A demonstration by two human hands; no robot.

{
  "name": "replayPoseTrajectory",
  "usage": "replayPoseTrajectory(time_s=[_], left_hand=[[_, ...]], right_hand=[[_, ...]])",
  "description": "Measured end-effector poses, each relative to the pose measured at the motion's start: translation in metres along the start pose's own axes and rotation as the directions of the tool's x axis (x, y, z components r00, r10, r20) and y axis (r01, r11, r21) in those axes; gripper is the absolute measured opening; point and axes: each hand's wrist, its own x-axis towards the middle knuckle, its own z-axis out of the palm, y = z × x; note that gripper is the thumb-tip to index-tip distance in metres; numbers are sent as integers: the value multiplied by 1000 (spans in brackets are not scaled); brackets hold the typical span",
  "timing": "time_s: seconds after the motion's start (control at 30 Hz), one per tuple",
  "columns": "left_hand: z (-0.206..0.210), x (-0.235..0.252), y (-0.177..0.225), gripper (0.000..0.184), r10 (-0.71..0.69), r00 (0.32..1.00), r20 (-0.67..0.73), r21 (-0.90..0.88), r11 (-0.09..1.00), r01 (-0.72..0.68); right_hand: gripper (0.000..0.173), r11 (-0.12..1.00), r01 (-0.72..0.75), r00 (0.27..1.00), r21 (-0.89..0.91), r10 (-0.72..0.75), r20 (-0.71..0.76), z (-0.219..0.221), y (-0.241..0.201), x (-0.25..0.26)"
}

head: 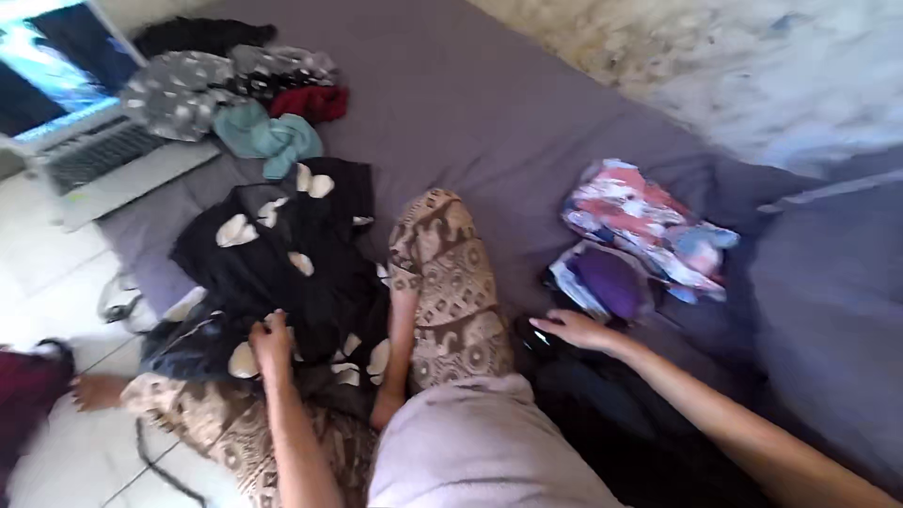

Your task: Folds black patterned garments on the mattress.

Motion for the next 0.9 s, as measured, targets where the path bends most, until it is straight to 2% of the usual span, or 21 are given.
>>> replayPoseTrajectory(time_s=[0.1,0.3,0.6,0.8,0.9], left_hand=[[-5,-2,5,49,-29,1000,7,-29,999,29],[-2,5,-4,47,6,1000,6,-165,986,-5],[-2,3,-2,48,-19,1000,15,-200,980,22],[-2,3,-2,48,-15,1000,8,-200,980,17],[-3,2,-1,52,-32,999,16,-209,977,34]], right_hand=[[56,997,32,999,74,-29,-38,7,5,15],[58,998,6,999,63,-4,-33,11,15,33],[55,998,-25,999,65,26,-24,10,16,36],[51,991,-34,999,130,32,14,6,16,35],[56,989,-72,996,132,65,57,-1,9,31]])
